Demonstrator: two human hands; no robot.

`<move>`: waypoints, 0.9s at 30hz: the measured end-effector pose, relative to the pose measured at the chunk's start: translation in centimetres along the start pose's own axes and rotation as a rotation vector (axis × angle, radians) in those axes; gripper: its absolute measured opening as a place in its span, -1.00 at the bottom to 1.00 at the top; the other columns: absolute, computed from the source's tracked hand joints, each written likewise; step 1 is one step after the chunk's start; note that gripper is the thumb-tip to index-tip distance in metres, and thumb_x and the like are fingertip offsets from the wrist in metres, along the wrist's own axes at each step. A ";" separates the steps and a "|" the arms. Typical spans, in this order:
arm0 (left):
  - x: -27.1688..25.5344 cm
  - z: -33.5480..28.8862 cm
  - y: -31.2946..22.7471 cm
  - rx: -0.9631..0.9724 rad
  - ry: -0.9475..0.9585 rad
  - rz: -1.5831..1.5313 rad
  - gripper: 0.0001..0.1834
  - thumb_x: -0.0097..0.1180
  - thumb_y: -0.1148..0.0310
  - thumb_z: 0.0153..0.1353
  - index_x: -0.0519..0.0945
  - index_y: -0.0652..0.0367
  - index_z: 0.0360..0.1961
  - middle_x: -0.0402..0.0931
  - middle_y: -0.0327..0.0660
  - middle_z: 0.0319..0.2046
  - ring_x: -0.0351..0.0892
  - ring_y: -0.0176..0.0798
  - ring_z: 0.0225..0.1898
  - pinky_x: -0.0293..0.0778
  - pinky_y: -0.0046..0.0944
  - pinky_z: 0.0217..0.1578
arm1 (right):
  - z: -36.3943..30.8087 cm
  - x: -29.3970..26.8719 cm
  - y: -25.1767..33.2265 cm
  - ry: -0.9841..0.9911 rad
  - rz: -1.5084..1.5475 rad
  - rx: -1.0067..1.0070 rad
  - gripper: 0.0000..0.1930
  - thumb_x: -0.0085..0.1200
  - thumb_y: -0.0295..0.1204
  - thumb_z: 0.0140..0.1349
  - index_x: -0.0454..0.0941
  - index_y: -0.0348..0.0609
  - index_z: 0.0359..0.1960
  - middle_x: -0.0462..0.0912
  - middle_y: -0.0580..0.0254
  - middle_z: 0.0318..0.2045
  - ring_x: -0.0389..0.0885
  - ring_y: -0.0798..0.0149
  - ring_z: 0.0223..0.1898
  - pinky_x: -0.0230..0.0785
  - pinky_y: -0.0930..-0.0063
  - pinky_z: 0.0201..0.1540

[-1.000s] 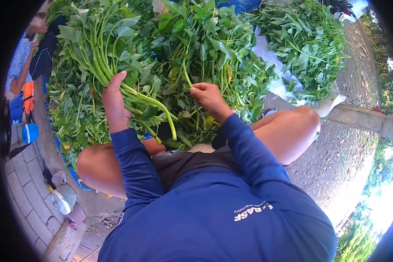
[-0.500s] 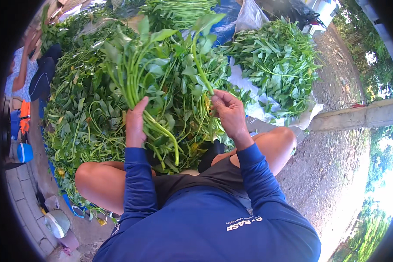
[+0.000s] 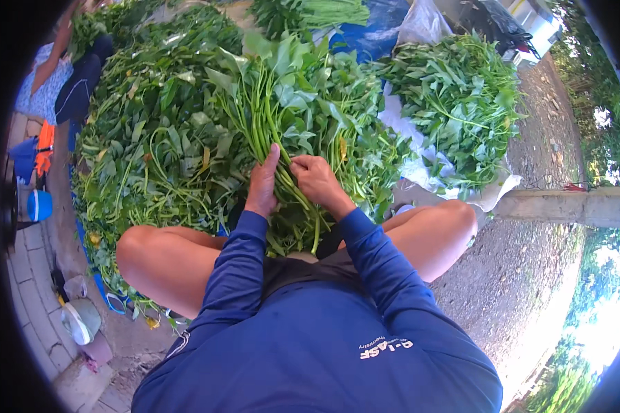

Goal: The person picks through a pile of leafy greens, gathers them into a bunch, trims the stems with a sickle, and secures the bunch with a rubber band.

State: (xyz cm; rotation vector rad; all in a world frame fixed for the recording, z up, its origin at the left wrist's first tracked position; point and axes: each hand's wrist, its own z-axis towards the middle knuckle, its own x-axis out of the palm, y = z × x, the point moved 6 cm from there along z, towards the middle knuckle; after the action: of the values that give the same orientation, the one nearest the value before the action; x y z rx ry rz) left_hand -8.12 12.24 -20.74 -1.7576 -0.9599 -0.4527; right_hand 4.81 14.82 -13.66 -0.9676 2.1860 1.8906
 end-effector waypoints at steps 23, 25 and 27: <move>-3.3 -3.2 -20.8 0.582 -0.518 0.457 -0.62 0.42 0.56 0.15 0.66 0.32 0.02 0.70 -0.20 -0.12 0.66 -0.30 -0.16 0.56 -0.28 -0.03 | 14.3 11.3 -10.1 -0.402 0.121 0.215 -0.70 0.14 -0.29 0.24 0.79 -0.21 -0.16 0.79 -0.15 -0.32 0.79 -0.16 -0.20 0.60 0.15 -0.04; -3.4 -3.6 -21.1 0.561 -0.509 0.496 -0.61 0.42 0.56 0.16 0.65 0.33 0.02 0.69 -0.21 -0.12 0.65 -0.32 -0.14 0.56 -0.29 -0.02 | 16.5 12.8 -8.8 -0.449 0.131 0.220 -0.70 0.13 -0.30 0.23 0.77 -0.26 -0.21 0.79 -0.16 -0.26 0.78 -0.16 -0.16 0.58 0.11 -0.01; -3.0 -3.9 -21.2 0.551 -0.519 0.490 -0.62 0.41 0.57 0.17 0.65 0.34 0.03 0.69 -0.22 -0.13 0.64 -0.34 -0.14 0.54 -0.31 -0.01 | 18.5 14.3 -9.8 -0.427 0.121 0.464 -0.71 0.14 -0.29 0.21 0.77 -0.27 -0.27 0.79 -0.17 -0.18 0.76 -0.17 -0.11 0.57 0.07 -0.01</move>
State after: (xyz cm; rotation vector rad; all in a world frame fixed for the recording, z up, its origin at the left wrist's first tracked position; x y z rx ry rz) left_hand -25.95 10.61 -8.37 -1.5346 -0.8482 0.5626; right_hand -7.57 25.88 -32.84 -0.3233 2.2835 1.3582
